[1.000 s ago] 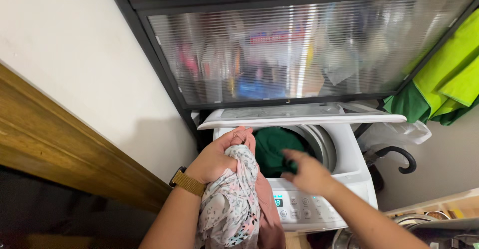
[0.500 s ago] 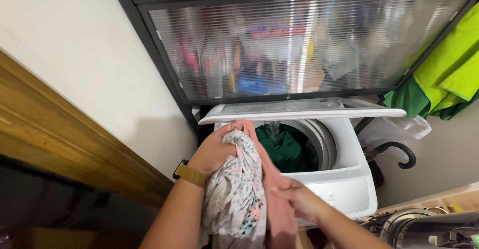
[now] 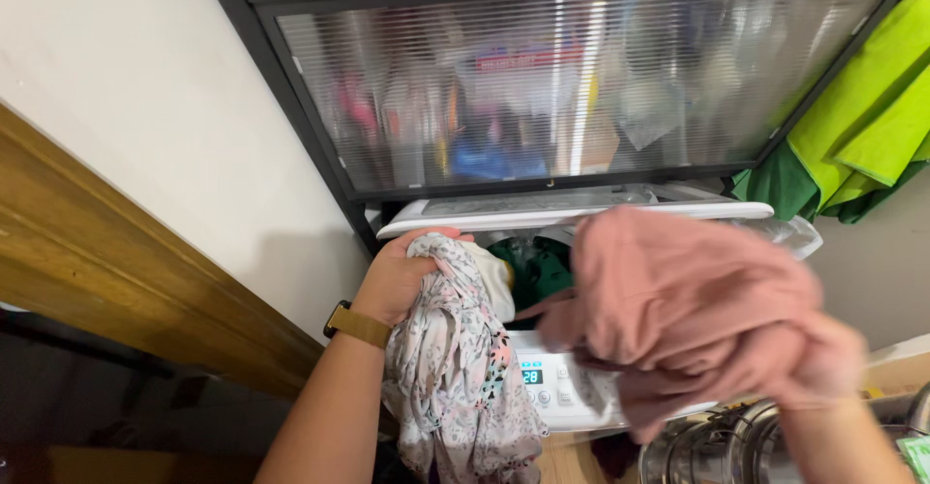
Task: The person fills a plastic container with water and blue liquid at the sink, then pours the mixture into a top-loading washing machine. They gather several garments from a pile on a chair and place them into the washer, then close the lid.
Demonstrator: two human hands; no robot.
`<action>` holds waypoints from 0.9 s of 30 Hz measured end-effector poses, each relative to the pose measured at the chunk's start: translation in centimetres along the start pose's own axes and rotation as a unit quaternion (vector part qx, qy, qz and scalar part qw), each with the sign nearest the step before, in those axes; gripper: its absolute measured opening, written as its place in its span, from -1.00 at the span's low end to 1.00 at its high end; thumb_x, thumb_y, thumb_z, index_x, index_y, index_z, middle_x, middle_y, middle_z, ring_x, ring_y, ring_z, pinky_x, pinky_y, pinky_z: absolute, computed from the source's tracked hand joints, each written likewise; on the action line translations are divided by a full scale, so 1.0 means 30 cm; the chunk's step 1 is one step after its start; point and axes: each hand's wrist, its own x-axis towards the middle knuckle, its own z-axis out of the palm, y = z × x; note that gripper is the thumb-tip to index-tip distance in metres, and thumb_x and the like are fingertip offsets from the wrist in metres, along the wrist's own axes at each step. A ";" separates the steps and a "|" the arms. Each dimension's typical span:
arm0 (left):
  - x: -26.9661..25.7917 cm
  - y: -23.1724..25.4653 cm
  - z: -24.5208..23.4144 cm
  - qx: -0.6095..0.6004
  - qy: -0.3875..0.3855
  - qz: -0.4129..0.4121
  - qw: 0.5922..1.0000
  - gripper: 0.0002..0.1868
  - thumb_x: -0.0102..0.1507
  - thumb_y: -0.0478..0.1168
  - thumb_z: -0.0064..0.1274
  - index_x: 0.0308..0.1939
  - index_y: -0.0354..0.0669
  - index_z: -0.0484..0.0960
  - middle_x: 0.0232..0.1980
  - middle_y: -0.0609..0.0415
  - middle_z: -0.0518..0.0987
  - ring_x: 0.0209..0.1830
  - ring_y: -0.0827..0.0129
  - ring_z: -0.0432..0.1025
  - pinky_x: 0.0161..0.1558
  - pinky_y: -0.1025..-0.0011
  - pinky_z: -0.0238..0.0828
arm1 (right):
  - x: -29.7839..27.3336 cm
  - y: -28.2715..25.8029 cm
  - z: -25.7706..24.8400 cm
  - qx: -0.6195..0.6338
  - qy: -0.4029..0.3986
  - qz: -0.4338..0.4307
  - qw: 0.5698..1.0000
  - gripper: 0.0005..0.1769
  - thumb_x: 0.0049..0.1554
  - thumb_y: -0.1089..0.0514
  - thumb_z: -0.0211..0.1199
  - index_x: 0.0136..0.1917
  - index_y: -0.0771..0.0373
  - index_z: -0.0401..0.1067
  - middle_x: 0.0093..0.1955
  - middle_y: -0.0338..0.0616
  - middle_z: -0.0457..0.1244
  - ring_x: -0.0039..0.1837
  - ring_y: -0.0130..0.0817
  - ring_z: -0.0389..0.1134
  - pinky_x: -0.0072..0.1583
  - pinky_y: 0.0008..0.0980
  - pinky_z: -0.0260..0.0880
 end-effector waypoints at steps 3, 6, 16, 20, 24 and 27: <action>-0.007 0.008 0.007 0.031 0.003 0.008 0.999 -0.51 0.09 -0.63 -0.13 0.07 -0.44 0.64 0.12 -0.15 0.66 0.04 0.26 0.55 0.11 0.35 0.51 | -0.011 -0.130 0.024 -0.049 -0.007 -0.015 0.999 -0.43 0.18 0.10 0.09 0.41 0.39 0.31 0.27 0.15 0.32 0.24 0.06 0.38 0.27 0.04 0.32; -0.012 0.019 0.016 0.038 -0.001 0.012 0.999 -0.51 0.09 -0.62 -0.12 0.06 -0.42 0.66 0.07 -0.12 0.66 -0.01 0.28 0.55 0.08 0.36 0.51 | 0.012 -0.233 0.099 -0.113 -0.032 0.001 0.993 -0.43 0.16 0.18 0.11 0.42 0.37 0.31 0.26 0.12 0.33 0.23 -0.02 0.39 0.26 -0.05 0.34; -0.017 0.018 0.029 0.017 0.007 0.015 1.000 -0.53 0.09 -0.61 -0.14 0.04 -0.43 0.65 0.07 -0.11 0.68 -0.01 0.28 0.58 0.08 0.35 0.54 | 0.263 -0.054 0.388 -0.276 -0.159 0.118 0.941 -0.42 0.14 0.38 0.15 0.45 0.38 0.33 0.26 -0.01 0.35 0.23 -0.30 0.40 0.26 -0.34 0.38; -0.011 0.007 0.022 0.002 0.010 0.007 1.000 -0.53 0.10 -0.61 -0.12 0.06 -0.42 0.65 0.06 -0.12 0.66 -0.04 0.28 0.57 0.04 0.34 0.55 | 0.367 0.172 0.447 -0.331 -0.134 0.125 0.926 -0.39 0.13 0.26 0.23 0.44 0.39 0.30 0.26 0.00 0.35 0.24 -0.29 0.39 0.27 -0.33 0.40; -0.003 -0.014 0.006 -0.009 0.011 0.015 1.000 -0.52 0.09 -0.61 -0.12 0.06 -0.44 0.65 0.07 -0.15 0.67 -0.03 0.25 0.57 0.04 0.34 0.55 | 0.337 0.316 0.519 -0.378 -0.109 0.176 0.902 -0.27 0.06 0.12 0.34 0.46 0.31 0.26 0.23 0.05 0.36 0.22 -0.23 0.43 0.24 -0.27 0.44; 0.006 -0.041 -0.010 -0.035 0.025 0.020 0.999 -0.57 0.13 -0.55 -0.11 0.05 -0.43 0.65 0.08 -0.15 0.68 0.00 0.25 0.58 0.08 0.35 0.53 | 0.242 0.400 0.629 -0.402 -0.116 0.212 0.883 -0.17 0.00 0.01 0.42 0.46 0.25 0.22 0.20 0.09 0.38 0.20 -0.19 0.45 0.22 -0.22 0.46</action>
